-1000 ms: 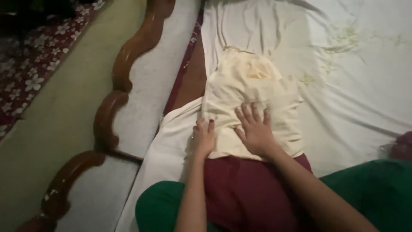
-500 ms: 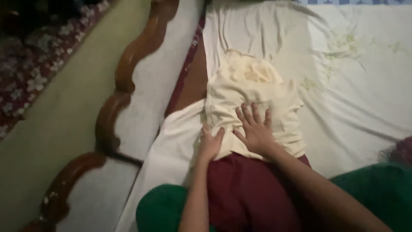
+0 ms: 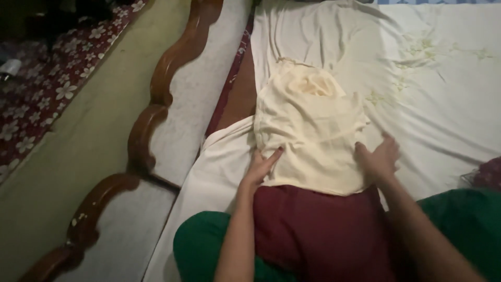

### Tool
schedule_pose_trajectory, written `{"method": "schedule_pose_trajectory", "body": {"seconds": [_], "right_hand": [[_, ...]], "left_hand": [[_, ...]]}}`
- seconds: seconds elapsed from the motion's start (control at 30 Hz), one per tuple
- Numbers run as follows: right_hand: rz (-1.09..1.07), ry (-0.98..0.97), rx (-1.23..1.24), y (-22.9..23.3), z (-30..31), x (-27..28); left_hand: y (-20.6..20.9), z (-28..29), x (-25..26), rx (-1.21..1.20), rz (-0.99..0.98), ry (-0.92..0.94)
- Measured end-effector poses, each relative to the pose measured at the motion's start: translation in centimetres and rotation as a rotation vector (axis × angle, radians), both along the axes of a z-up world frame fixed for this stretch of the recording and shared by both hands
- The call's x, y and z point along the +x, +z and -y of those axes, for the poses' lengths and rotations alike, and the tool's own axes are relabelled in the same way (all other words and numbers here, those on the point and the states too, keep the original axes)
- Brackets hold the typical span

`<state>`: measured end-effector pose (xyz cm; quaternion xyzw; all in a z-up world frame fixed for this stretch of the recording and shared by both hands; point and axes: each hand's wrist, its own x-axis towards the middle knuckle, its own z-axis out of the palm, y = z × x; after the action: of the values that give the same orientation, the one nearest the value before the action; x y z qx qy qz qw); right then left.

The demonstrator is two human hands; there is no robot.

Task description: Smooth out a bed sheet and insert a pillow into a pillowcase.

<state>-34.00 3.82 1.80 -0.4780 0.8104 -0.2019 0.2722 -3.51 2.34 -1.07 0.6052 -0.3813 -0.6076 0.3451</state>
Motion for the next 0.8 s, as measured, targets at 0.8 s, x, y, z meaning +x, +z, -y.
{"method": "schedule_pose_trajectory", "body": {"seconds": [0.8], "right_hand": [[0.007, 0.540, -0.549, 1.6, -2.3, 1.3]], "left_hand": [[3.7, 0.2, 1.5, -0.553, 0.458, -0.270]]}}
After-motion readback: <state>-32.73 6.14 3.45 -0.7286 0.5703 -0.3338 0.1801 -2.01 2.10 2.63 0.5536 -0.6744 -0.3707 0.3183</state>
